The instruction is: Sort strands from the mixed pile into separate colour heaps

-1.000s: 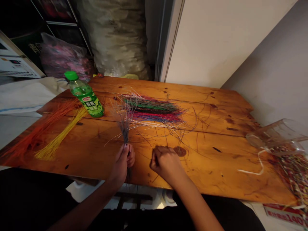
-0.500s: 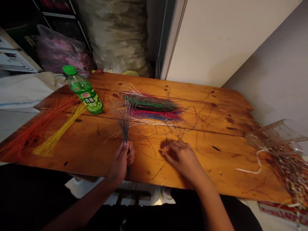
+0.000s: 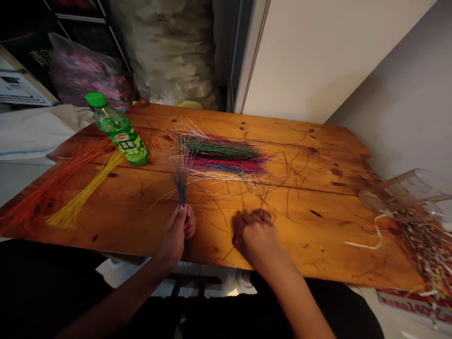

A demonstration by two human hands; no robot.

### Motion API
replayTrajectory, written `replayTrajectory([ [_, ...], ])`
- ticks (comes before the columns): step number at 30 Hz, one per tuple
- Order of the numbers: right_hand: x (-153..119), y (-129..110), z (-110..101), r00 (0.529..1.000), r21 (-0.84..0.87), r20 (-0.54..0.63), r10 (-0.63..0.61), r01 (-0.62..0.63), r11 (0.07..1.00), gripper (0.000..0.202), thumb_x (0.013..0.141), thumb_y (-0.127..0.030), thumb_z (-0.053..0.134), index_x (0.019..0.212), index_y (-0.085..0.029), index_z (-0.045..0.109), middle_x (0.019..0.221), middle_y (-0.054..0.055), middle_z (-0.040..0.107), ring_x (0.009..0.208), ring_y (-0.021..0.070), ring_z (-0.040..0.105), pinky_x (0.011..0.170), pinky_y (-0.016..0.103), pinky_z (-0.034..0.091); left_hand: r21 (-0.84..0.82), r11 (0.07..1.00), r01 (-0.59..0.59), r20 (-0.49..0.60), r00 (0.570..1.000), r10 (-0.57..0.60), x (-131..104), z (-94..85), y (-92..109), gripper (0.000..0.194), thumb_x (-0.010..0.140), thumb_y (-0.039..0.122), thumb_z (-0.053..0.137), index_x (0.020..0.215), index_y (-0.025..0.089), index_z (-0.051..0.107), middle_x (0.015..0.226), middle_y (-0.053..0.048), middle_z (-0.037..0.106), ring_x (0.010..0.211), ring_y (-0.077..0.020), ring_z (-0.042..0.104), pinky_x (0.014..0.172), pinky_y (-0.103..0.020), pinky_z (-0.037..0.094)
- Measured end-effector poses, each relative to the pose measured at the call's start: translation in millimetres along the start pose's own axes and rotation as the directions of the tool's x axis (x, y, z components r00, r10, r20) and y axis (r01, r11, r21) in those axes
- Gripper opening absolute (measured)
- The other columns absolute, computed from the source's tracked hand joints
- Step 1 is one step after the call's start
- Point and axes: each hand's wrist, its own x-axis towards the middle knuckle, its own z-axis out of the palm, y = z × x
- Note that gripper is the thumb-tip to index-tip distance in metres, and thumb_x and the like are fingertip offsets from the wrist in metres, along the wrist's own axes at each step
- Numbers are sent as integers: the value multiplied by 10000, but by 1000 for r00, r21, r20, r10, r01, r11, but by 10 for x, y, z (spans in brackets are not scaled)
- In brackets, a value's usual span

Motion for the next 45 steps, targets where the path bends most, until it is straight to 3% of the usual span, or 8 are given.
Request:
replayTrajectory([
  [4, 25, -8, 46, 1000, 5, 13, 8, -8, 1000, 102, 680, -151, 502, 698, -176, 600, 667, 47, 616, 681, 181, 543, 697, 312, 311, -5, 1000, 7, -3, 1000, -7, 6, 2, -14, 406, 733, 530, 553, 655, 171, 379, 461, 98, 235, 355, -21, 172, 337, -141, 146],
  [18, 51, 61, -44, 997, 212, 66, 46, -59, 976, 110, 704, -219, 498, 729, -187, 601, 720, 42, 637, 648, 175, 565, 610, 282, 352, -42, 999, -11, 5, 1000, 12, 17, 2, -5, 403, 734, 519, 561, 645, 171, 380, 452, 101, 230, 352, -21, 167, 330, -136, 154],
  [25, 9, 230, -38, 976, 537, 143, 165, -217, 815, 59, 677, -219, 529, 714, -202, 572, 684, 0, 607, 594, 128, 546, 578, 245, 373, -67, 998, -10, -1, 1000, 10, 8, -3, 13, 379, 746, 490, 563, 655, 172, 379, 462, 100, 228, 354, -19, 169, 338, -136, 152],
  [30, 9, 249, -79, 973, 800, 186, 135, -230, 554, 23, 647, -173, 520, 641, -194, 525, 606, -22, 509, 549, 103, 444, 531, 233, 332, -72, 997, -19, -5, 1000, 19, 12, -5, 9, 366, 758, 481, 550, 661, 175, 376, 468, 97, 234, 353, -22, 169, 339, -140, 152],
  [34, 46, 45, -81, 970, 959, 241, 36, -243, 144, 71, 652, -205, 560, 630, -189, 495, 610, -24, 445, 561, 100, 385, 522, 240, 296, -18, 1000, -7, -12, 1000, 7, 5, 1, -11, 374, 756, 501, 540, 666, 175, 380, 474, 95, 235, 359, -23, 178, 345, -142, 161],
  [38, 136, -255, -25, 964, 935, 261, -52, -266, -234, 115, 704, -272, 581, 685, -174, 523, 625, -20, 427, 575, 96, 356, 519, 242, 257, 30, 999, 21, -12, 1000, -20, -2, 7, -14, 403, 739, 541, 535, 666, 177, 379, 483, 89, 247, 368, -28, 192, 352, -147, 162],
  [41, 251, -402, 3, 958, 883, 287, -23, -274, -382, 116, 708, -266, 583, 684, -162, 536, 615, -21, 435, 547, 81, 338, 491, 232, 224, 58, 998, 34, -20, 999, -33, -12, 8, -6, 402, 747, 549, 518, 680, 176, 385, 495, 88, 248, 376, -28, 182, 361, -150, 159],
  [45, 408, -478, 13, 944, 852, 328, 26, -284, -439, 139, 675, -270, 601, 633, -155, 535, 600, -22, 445, 514, 65, 334, 448, 220, 185, 105, 994, 40, 10, 999, -41, -34, 5, -2, 366, 786, 537, 476, 773, 172, 448, 515, 87, 226, 394, -32, 175, 376, -149, 162],
])
